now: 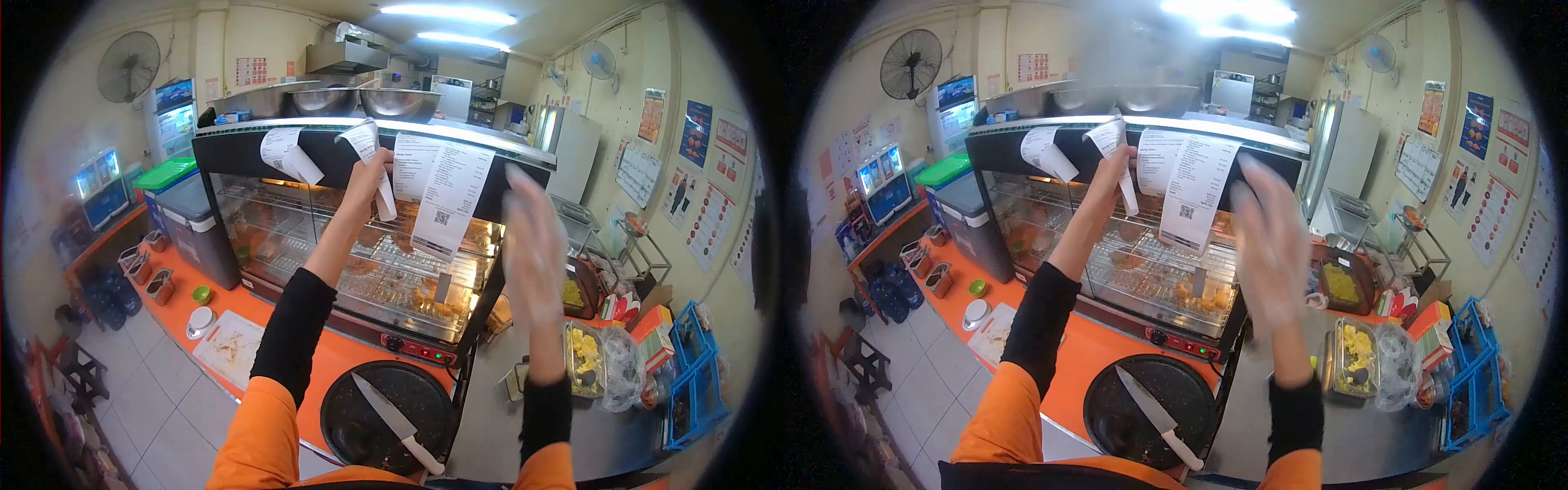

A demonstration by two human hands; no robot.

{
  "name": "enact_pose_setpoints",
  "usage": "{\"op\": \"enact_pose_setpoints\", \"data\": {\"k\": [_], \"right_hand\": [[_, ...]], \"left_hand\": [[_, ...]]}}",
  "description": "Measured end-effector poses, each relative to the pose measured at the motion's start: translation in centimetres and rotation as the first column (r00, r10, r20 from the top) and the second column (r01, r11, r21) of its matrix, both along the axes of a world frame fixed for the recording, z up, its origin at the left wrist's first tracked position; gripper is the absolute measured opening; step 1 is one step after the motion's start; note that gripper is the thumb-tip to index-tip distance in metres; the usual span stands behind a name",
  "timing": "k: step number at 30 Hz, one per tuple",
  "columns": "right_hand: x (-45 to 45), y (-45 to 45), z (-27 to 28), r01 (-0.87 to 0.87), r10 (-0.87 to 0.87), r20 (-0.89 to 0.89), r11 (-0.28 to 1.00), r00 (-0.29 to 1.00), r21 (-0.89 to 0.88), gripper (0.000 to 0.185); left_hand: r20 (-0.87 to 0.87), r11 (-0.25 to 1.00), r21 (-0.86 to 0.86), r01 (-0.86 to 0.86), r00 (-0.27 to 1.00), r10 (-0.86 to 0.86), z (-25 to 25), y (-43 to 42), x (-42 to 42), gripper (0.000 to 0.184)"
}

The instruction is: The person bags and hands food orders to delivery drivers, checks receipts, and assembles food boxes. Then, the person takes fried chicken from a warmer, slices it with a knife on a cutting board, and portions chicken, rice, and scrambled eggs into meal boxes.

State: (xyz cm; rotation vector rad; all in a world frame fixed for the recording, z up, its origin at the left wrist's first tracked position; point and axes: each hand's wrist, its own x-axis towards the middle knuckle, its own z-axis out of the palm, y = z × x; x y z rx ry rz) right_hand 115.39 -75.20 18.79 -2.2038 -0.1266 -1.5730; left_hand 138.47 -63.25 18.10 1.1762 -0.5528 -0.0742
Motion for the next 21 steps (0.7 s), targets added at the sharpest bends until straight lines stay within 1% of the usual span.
{"op": "enact_pose_setpoints", "data": {"k": [1, 2, 3, 4, 5, 7, 8, 9, 11, 13, 15, 16, 18, 19, 21], "right_hand": [[2.4, -1.0, 1.5, 0.076, -0.081, -0.04, 0.99, 0.996, -0.123, 0.033], [4.5, -1.6, 2.4, 0.179, -0.209, -0.134, 0.962, 0.969, -0.204, 0.038], [7.1, -3.1, 2.1, 0.282, -0.355, -0.133, 0.878, 0.925, -0.387, 0.04], [9.2, -4.5, 1.6, 0.363, -0.493, -0.1, 0.749, 0.864, -0.555, 0.041], [9.8, -5.2, 1.4, 0.365, -0.492, -0.092, 0.747, 0.866, -0.556, 0.041], [10.4, -5.9, 1.4, 0.404, -0.526, -0.052, 0.709, 0.849, -0.579, 0.039], [10.1, -5.9, 1.6, 0.362, -0.473, -0.058, 0.742, 0.879, -0.565, 0.039], [9.9, -5.9, 1.8, 0.357, -0.47, -0.06, 0.741, 0.88, -0.569, 0.039], [9.4, -5.8, 1.9, 0.344, -0.469, -0.077, 0.74, 0.88, -0.578, 0.041], [8.8, -5.5, 2.1, 0.326, -0.455, -0.098, 0.755, 0.885, -0.569, 0.043], [8.6, -5.6, 2.0, 0.311, -0.443, -0.116, 0.77, 0.889, -0.557, 0.045], [8.8, -5.9, 1.9, 0.295, -0.43, -0.125, 0.776, 0.894, -0.557, 0.048], [8.9, -6.3, 1.9, 0.284, -0.42, -0.13, 0.781, 0.898, -0.557, 0.051], [8.8, -6.3, 1.9, 0.27, -0.41, -0.142, 0.786, 0.901, -0.556, 0.053], [8.8, -6.3, 1.9, 0.26, -0.402, -0.152, 0.792, 0.903, -0.553, 0.055]], "left_hand": [[-0.035, 0.995, -0.078, 0.056, 0.998, -0.059, -0.1, -0.2, 0.1, 0.022], [-0.031, 0.995, -0.079, 0.053, 0.998, -0.055, -0.3, -0.3, 0.1, 0.022], [0.049, 0.998, -0.039, 0.042, 0.998, -0.04, -0.5, -0.3, 0.1, 0.022], [0.131, 1.0, -0.002, 0.027, 0.991, -0.027, -0.7, -0.4, 0.2, 0.022], [0.136, 1.0, -0.007, 0.024, 0.99, -0.023, -0.9, -0.5, 0.6, 0.022], [0.204, 0.999, -0.021, -0.041, 0.978, 0.044, -1.0, 0.0, 0.8, 0.024], [0.19, 0.997, 0.014, -0.07, 0.98, 0.066, -1.0, 0.4, 0.6, 0.026], [0.186, 0.997, 0.011, -0.073, 0.98, 0.07, -0.9, 0.8, 0.5, 0.026], [0.235, 0.99, 0.081, -0.118, 0.967, 0.096, -0.9, 1.2, 0.7, 0.025], [0.231, 0.992, 0.083, -0.1, 0.97, 0.078, -1.0, 1.3, 0.8, 0.026], [0.226, 0.999, 0.035, -0.039, 0.974, 0.03, -1.3, 1.2, 0.9, 0.03], [0.226, 0.999, 0.036, -0.037, 0.974, 0.028, -1.4, 1.3, 1.0, 0.03], [0.129, 0.996, 0.017, 0.089, 0.988, -0.091, -1.5, 1.4, 1.2, 0.04], [0.131, 0.995, 0.018, 0.093, 0.987, -0.095, -1.5, 1.5, 1.1, 0.04], [0.075, 0.935, -0.131, 0.33, 0.944, -0.322, -1.4, 1.8, 1.0, 0.048]]}}
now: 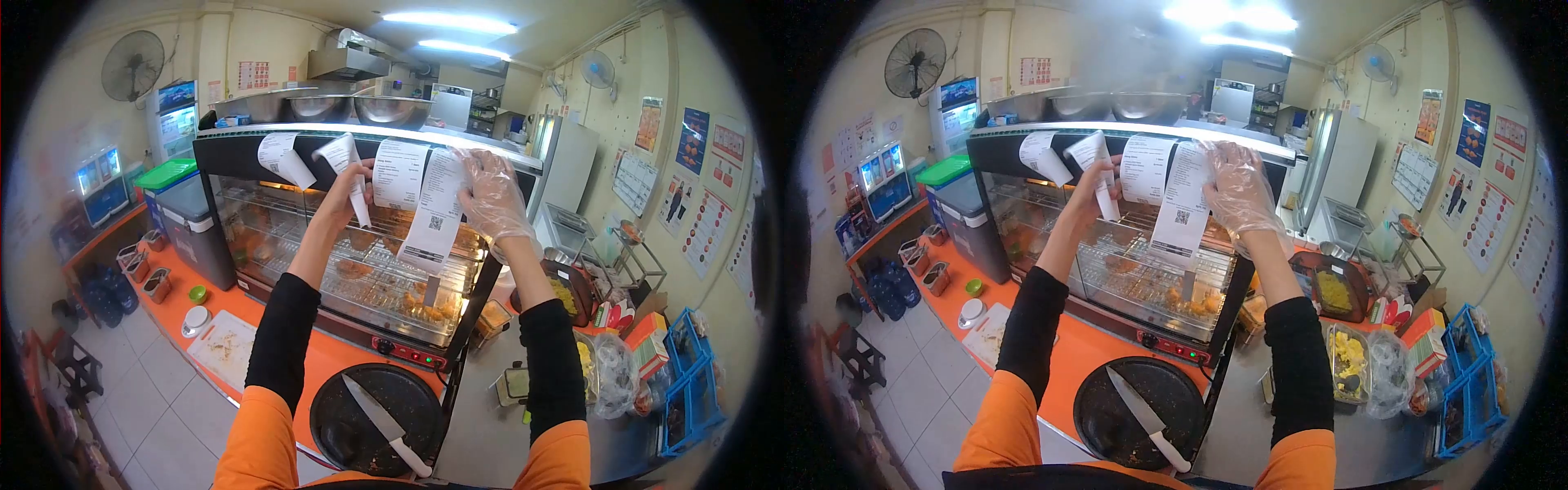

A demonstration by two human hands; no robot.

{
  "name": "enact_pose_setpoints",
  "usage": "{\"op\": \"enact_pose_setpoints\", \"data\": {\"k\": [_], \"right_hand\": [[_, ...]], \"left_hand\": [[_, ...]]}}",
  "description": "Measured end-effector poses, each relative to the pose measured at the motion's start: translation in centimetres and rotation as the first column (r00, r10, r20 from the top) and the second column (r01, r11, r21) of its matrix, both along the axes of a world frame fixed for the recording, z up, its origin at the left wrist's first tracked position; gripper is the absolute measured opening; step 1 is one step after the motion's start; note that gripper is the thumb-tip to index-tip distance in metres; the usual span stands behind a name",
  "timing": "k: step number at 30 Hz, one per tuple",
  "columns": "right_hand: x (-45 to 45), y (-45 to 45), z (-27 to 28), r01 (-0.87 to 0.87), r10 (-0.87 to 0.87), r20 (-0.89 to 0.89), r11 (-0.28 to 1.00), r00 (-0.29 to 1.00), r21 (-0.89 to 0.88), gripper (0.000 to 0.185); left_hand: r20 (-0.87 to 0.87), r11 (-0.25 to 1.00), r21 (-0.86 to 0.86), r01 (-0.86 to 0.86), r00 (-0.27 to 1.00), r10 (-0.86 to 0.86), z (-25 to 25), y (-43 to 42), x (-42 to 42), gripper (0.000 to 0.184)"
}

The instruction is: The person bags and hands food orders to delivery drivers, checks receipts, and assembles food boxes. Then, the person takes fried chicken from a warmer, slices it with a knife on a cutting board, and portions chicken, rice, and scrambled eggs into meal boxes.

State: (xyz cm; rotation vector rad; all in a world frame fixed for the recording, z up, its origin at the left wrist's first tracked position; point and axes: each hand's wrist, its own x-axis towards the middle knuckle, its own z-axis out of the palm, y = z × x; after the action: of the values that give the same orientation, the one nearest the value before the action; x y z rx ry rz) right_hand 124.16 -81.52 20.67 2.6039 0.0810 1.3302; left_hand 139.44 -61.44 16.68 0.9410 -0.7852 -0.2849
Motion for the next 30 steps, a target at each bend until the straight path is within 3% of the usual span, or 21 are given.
{"op": "enact_pose_setpoints", "data": {"k": [2, 5, 8, 10, 12, 13, 14, 16, 20, 25, 30], "right_hand": [[0.0, 0.0, 0.0, 0.0, 0.0, -0.004, 1.0, 1.0, -0.009, 0.057], [-0.1, 0.2, 0.1, 0.023, -0.023, -0.033, 1.0, 0.999, 0.008, 0.053], [0.1, 0.0, 0.0, 0.02, -0.019, -0.02, 1.0, 1.0, 0.01, 0.057], [0.1, -0.1, -0.1, 0.013, -0.013, -0.01, 1.0, 1.0, 0.009, 0.057], [0.0, 0.0, 0.0, 0.0, 0.0, 0.001, 1.0, 1.0, 0.003, 0.057], [-0.3, 0.1, 0.1, 0.008, -0.008, -0.01, 1.0, 1.0, 0.013, 0.057], [-0.6, 0.6, 0.3, 0.017, -0.017, -0.022, 1.0, 1.0, 0.022, 0.057], [-0.8, 1.0, 0.3, 0.046, -0.045, -0.029, 0.999, 0.999, 0.029, 0.057], [-0.7, 0.3, 0.2, 0.038, -0.038, 0.005, 0.999, 0.999, -0.012, 0.056], [-1.7, 1.5, 0.3, 0.014, -0.01, -0.036, 0.995, 0.999, 0.1, 0.056], [-1.8, 1.7, -1.1, -0.191, 0.13, 0.357, 0.971, 0.925, 0.141, 0.049]], "left_hand": [[0.021, 1.0, -0.005, -0.004, 1.0, 0.004, -0.5, 0.1, 0.7, 0.054], [0.033, 0.979, -0.043, 0.201, 0.979, -0.2, -0.8, 0.7, 1.3, 0.065], [0.03, 0.948, -0.128, 0.291, 0.957, -0.289, -0.6, 1.8, -0.2, 0.069], [-0.006, 0.95, -0.153, 0.272, 0.961, -0.276, -1.0, 2.8, -0.2, 0.072], [-0.071, 0.87, -0.147, 0.47, 0.872, -0.483, -1.8, 4.0, 0.7, 0.07], [-0.01, 0.838, -0.163, 0.521, 0.849, -0.529, -1.9, 4.7, 0.2, 0.068], [-0.007, 0.843, -0.163, 0.512, 0.854, -0.52, -1.7, 5.4, -0.8, 0.068], [0.024, 0.927, -0.176, 0.332, 0.943, -0.333, -1.6, 6.1, -2.6, 0.069], [0.045, 0.838, -0.248, 0.485, 0.87, -0.491, -2.8, 7.2, -2.4, 0.072], [-0.013, 0.86, -0.237, 0.453, 0.883, -0.469, -4.0, 7.7, -3.5, 0.071], [-0.056, 0.862, -0.27, 0.43, 0.886, -0.46, -5.4, 7.2, -3.7, 0.071]]}}
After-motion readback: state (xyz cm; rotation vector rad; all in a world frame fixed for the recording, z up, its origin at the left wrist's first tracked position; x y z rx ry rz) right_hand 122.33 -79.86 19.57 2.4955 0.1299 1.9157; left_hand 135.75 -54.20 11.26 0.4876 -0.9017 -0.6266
